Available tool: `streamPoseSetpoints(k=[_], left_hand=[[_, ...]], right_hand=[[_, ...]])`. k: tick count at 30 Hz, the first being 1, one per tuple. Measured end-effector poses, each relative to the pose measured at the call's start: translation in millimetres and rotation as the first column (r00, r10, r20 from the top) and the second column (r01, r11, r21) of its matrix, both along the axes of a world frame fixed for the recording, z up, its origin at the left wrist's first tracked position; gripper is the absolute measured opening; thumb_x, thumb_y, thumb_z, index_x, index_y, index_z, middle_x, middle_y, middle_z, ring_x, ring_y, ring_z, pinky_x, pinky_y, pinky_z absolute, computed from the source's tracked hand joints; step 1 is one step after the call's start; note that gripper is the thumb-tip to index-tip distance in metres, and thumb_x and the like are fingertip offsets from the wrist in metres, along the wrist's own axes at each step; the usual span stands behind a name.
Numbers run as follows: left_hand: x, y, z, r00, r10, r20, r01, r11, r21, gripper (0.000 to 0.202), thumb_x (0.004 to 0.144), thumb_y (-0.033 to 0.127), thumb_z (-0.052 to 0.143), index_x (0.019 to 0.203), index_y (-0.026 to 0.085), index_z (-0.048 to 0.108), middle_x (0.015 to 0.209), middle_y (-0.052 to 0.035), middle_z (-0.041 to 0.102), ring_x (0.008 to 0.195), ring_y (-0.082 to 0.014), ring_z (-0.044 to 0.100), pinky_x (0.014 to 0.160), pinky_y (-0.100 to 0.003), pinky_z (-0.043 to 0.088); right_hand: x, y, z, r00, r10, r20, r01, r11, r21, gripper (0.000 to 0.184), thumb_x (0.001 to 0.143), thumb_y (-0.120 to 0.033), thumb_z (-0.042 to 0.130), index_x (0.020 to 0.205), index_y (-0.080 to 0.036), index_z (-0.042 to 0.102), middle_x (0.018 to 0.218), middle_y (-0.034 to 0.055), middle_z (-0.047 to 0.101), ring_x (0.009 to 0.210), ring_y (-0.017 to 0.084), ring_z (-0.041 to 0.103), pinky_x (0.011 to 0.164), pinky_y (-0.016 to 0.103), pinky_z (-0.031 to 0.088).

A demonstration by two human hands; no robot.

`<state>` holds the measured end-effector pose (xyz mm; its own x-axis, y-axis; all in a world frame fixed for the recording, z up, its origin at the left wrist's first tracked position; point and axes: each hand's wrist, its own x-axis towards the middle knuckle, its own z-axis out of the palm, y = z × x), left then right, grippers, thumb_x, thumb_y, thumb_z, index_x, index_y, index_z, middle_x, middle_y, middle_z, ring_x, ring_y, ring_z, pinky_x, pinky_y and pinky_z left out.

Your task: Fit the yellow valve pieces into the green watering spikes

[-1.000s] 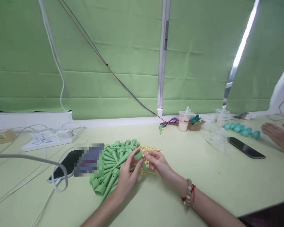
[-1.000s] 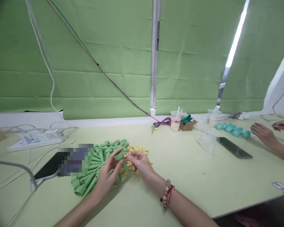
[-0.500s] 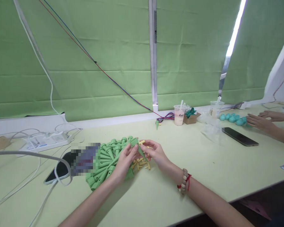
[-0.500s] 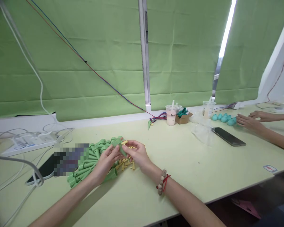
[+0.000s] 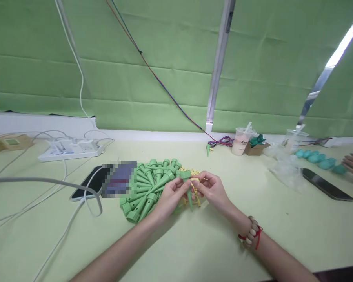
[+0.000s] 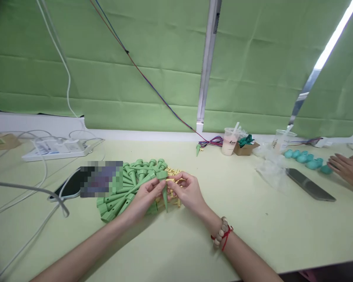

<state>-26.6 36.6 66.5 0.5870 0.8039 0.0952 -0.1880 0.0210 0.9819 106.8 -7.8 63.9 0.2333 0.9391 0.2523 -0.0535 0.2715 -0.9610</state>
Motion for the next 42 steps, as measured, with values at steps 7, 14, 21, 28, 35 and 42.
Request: streamPoseSetpoints(k=[7,14,21,28,35,42], left_hand=[[-2,8,-2.8,0.998,0.028,0.05,-0.029,0.999,0.02,0.032,0.065,0.038,0.072,0.083,0.013,0.062,0.079,-0.0045,0.066,0.066,-0.012,0.059,0.061,-0.022,0.046],[-3,8,-2.9,1.0,0.011,-0.006,-0.011,0.999,0.03,0.034,0.065,0.04,0.071,0.082,0.014,0.058,0.072,-0.0016,0.062,0.058,-0.011,0.059,0.052,-0.02,0.043],[-6,9,1.0,0.997,0.017,-0.074,-0.006,0.99,0.138,0.034,0.072,0.048,0.061,0.078,0.015,0.057,0.065,0.0019,0.055,0.056,-0.0099,0.056,0.05,-0.019,0.039],[-11,14,4.3,0.984,0.007,-0.175,0.048,0.95,0.309,0.044,0.076,0.042,0.058,0.113,0.017,0.061,0.065,0.0009,0.058,0.059,-0.0096,0.05,0.053,-0.02,0.038],[-12,20,2.9,0.956,0.074,-0.285,0.037,0.93,0.365,0.046,0.069,0.038,0.065,0.109,0.016,0.066,0.091,-0.0054,0.067,0.071,-0.0138,0.055,0.063,-0.024,0.044],[-8,17,-4.8,0.971,0.108,-0.214,-0.049,0.964,0.261,0.048,0.071,0.042,0.063,0.112,0.017,0.064,0.068,-0.0002,0.059,0.052,-0.0078,0.042,0.05,-0.021,0.035]], right_hand=[[2,2,-5.6,0.996,0.032,0.078,-0.03,0.999,-0.027,0.033,0.068,-0.045,0.068,0.082,-0.017,0.06,0.079,0.0029,0.065,0.054,0.011,0.061,0.043,0.02,0.047],[1,-2,-8.1,0.962,-0.078,0.262,0.047,0.991,0.125,0.02,0.074,-0.037,0.063,0.077,-0.019,0.055,0.074,0.0024,0.061,0.061,0.014,0.061,0.052,0.027,0.053],[14,0,-0.7,0.957,-0.012,0.291,-0.018,0.995,0.101,0.026,0.072,-0.039,0.065,0.088,-0.019,0.06,0.083,0.0034,0.062,0.07,0.014,0.059,0.06,0.026,0.05],[15,1,-0.6,0.905,0.268,-0.331,-0.369,0.882,-0.294,0.029,0.061,-0.038,0.076,0.075,-0.015,0.064,0.071,0.0003,0.065,0.064,0.008,0.061,0.07,0.022,0.05],[12,1,-7.3,0.986,0.16,-0.044,-0.166,0.931,-0.326,0.034,0.05,-0.035,0.082,0.063,-0.016,0.056,0.061,-0.0017,0.061,0.06,0.012,0.06,0.063,0.026,0.05],[4,-2,-13.1,0.96,-0.057,0.273,0.065,0.998,-0.022,0.029,0.065,-0.043,0.07,0.066,-0.018,0.055,0.07,0.0018,0.059,0.065,0.015,0.057,0.063,0.029,0.049]])
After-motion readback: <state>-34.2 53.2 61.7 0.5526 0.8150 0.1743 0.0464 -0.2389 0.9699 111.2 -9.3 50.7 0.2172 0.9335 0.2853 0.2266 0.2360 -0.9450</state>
